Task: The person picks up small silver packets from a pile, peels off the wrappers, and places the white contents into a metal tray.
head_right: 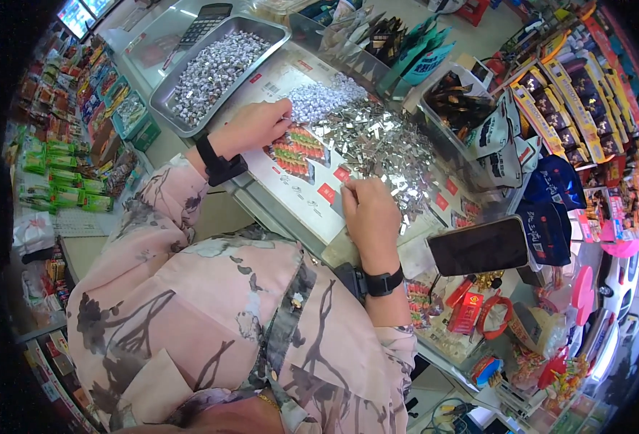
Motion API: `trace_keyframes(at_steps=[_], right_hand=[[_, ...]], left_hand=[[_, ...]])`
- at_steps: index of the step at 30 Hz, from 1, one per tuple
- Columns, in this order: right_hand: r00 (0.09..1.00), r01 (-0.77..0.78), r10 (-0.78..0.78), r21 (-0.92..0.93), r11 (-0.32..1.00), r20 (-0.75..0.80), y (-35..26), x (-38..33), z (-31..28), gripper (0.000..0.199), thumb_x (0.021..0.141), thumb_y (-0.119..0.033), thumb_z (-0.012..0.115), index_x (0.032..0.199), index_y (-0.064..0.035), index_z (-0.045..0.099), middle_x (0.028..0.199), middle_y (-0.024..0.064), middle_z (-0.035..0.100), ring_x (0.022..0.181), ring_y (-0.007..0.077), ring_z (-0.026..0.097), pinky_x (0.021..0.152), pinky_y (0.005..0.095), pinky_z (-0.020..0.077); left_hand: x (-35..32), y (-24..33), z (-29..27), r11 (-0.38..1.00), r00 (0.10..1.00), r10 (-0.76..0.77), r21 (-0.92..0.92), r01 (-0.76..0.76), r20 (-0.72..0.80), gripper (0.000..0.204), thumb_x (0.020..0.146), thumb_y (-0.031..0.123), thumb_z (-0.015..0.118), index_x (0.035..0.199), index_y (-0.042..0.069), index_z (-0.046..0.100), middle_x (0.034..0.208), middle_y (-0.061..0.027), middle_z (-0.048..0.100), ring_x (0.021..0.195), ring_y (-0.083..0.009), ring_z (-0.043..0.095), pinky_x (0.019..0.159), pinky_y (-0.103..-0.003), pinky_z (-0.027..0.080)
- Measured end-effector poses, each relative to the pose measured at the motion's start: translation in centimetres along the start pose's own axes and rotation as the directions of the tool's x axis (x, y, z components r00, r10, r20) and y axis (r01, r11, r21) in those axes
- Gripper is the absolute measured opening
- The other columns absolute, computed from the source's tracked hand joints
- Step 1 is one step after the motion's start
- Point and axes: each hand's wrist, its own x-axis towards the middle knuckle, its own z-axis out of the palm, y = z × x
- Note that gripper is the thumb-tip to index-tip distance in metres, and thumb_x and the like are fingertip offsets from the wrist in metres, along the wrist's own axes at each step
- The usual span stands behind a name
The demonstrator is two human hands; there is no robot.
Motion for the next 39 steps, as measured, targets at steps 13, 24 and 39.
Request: trace_keyframes(at_steps=[13,24,39], right_hand=[[1.0,-0.012,0.012,-0.03,0.999,0.018,-0.1,-0.1,-0.5,0.013,0.078,-0.016,0.066,0.087,-0.0073,0.065,0.076,0.0089,0.058,0.067,0.0237,0.059,0.059,0.0321,0.046],[0.999,0.007,-0.004,-0.068,0.998,0.051,-0.9,-0.3,-0.4,0.012,0.077,-0.017,0.066,0.085,-0.0091,0.066,0.075,0.0076,0.058,0.067,0.0239,0.059,0.057,0.0316,0.0458],[0.884,-0.453,0.31,0.809,0.374,0.351,-0.7,0.0,-2.8,0.009,0.085,-0.005,0.06,0.093,-0.0014,0.061,0.084,0.0019,0.063,0.073,0.0072,0.057,0.063,0.0204,0.0453]], left_hand=[[-1.7,4.6,-2.6,0.4,0.953,0.001,-0.874,0.278,0.304,0.006,0.088,0.011,0.053,0.091,0.005,0.053,0.075,0.0009,0.056,0.06,-0.0036,0.052,0.049,-0.019,0.039],[-2.1,8.4,-1.0,0.173,0.927,0.09,-0.922,0.346,0.365,0.009,0.09,0.012,0.054,0.096,0.004,0.054,0.077,0.0006,0.057,0.06,-0.0028,0.049,0.05,-0.017,0.038],[-2.0,10.5,0.9,0.067,0.891,0.121,-0.9,0.432,0.437,0.011,0.091,0.014,0.053,0.095,0.004,0.057,0.077,-0.0001,0.057,0.06,-0.0046,0.051,0.051,-0.017,0.04]])
